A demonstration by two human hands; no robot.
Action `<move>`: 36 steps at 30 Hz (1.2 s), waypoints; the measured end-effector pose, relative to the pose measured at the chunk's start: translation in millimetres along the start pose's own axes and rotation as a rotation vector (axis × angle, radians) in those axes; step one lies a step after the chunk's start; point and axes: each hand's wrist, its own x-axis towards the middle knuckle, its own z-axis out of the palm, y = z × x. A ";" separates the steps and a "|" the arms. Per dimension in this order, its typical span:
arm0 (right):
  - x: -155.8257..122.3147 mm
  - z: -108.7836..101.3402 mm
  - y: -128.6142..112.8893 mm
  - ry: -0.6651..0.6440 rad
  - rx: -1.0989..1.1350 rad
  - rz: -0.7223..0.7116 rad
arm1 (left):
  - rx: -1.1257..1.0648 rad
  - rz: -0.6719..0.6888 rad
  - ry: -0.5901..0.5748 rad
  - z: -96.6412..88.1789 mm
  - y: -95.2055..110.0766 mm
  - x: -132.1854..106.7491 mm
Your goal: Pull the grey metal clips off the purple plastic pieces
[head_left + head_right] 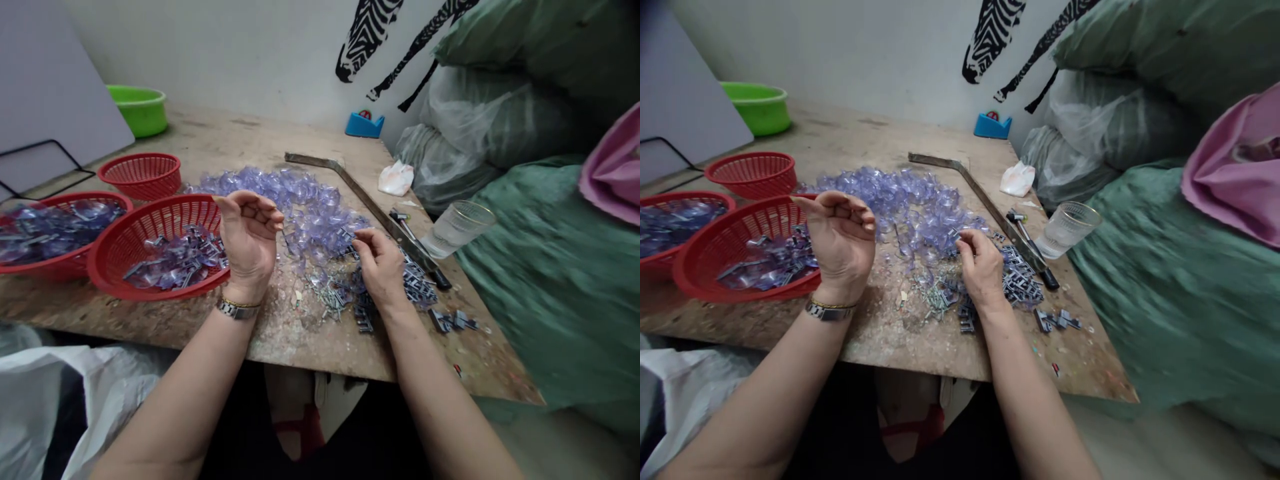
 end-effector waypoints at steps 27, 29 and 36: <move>30.4 20.2 7.8 -0.335 -0.643 0.080 | 1.095 -0.078 -0.568 1.3 -47.6 -25.6; 28.2 18.6 10.8 -0.297 -0.560 0.083 | 1.131 -0.042 -0.594 0.7 -49.3 -26.0; 20.9 10.1 16.5 -0.180 -0.141 0.242 | 1.243 0.109 -0.686 -4.7 -53.5 -29.3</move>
